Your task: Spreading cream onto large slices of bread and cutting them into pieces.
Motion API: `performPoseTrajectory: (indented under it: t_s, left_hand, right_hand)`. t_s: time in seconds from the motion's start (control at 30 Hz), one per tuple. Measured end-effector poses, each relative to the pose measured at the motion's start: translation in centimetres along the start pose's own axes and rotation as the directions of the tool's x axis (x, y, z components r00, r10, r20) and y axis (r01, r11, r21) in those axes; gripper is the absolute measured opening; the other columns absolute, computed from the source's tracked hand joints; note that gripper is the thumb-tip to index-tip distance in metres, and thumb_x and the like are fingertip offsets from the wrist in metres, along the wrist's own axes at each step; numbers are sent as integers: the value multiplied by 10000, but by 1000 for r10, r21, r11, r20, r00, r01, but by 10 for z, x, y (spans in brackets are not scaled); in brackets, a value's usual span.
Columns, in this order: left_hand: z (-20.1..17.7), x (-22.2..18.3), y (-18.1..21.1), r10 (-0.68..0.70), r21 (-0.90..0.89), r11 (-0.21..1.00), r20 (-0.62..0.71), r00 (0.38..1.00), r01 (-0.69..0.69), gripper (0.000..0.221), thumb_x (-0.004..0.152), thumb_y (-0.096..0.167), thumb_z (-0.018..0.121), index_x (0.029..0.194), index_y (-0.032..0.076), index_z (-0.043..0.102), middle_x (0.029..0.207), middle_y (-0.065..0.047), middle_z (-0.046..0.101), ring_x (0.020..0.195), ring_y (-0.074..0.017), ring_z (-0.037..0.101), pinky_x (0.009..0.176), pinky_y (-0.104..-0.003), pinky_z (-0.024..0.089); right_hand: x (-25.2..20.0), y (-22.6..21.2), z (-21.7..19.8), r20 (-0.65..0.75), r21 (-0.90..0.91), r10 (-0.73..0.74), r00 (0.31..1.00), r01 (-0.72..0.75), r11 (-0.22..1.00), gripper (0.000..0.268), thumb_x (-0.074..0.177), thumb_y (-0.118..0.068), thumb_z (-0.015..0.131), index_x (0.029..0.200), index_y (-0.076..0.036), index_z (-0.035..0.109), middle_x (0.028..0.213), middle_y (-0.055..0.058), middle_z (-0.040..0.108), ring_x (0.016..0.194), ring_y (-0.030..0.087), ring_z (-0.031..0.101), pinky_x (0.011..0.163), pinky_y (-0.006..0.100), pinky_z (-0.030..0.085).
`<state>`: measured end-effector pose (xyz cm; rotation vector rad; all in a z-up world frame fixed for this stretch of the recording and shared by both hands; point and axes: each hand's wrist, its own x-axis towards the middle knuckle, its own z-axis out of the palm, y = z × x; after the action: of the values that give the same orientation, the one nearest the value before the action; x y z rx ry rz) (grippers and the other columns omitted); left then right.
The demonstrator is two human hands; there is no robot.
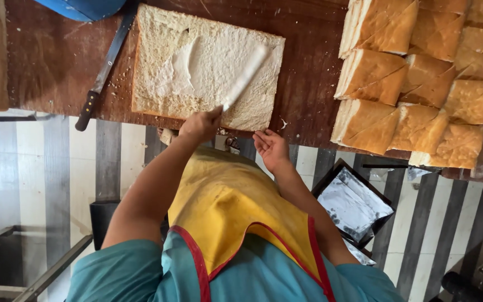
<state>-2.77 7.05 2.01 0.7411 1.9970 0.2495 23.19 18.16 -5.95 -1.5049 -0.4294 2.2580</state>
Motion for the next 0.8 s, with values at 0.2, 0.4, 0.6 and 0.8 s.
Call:
performPoseTrajectory:
  t_s: [0.2,0.4,0.6,0.8]
  left_hand:
    - [33,-10,-52,378,298,879,41,925,-372,405,1033,524,447,1415,494,580,934,-82,759,761,-253,746,775,-440,612]
    - [41,-70,-128,517,-39,851,-101,850,-523,343,1006,479,578,1314,359,667,980,-88,780,802,-287,759,759,-443,594]
    - [34,-84,-111,265,72,960,-527,807,-269,366,990,403,655,1355,391,650,909,-85,736,757,-350,712,637,-476,558]
    - [31,-6,-133,296,297,945,-600,743,-137,607,997,154,539,1570,320,425,1097,-111,703,754,-346,724,630,-476,578]
  right_hand:
    - [-3,-2,-4,40,130,26,999,-31,991,555,893,-8,484,1443,37,428,1501,254,507,1336,368,572,976,395,521]
    - [-4,6,-14,148,221,-12,989,-21,975,668,840,-3,439,1503,44,384,1503,258,496,1347,388,539,924,407,542]
    - [-4,13,-2,21,-25,-131,991,132,991,604,919,-20,461,1509,-49,337,1421,262,560,1278,375,608,851,388,549]
    - [15,21,3,-113,-233,-227,967,196,953,573,970,-51,542,1511,-66,353,1384,246,586,1177,334,659,766,326,544]
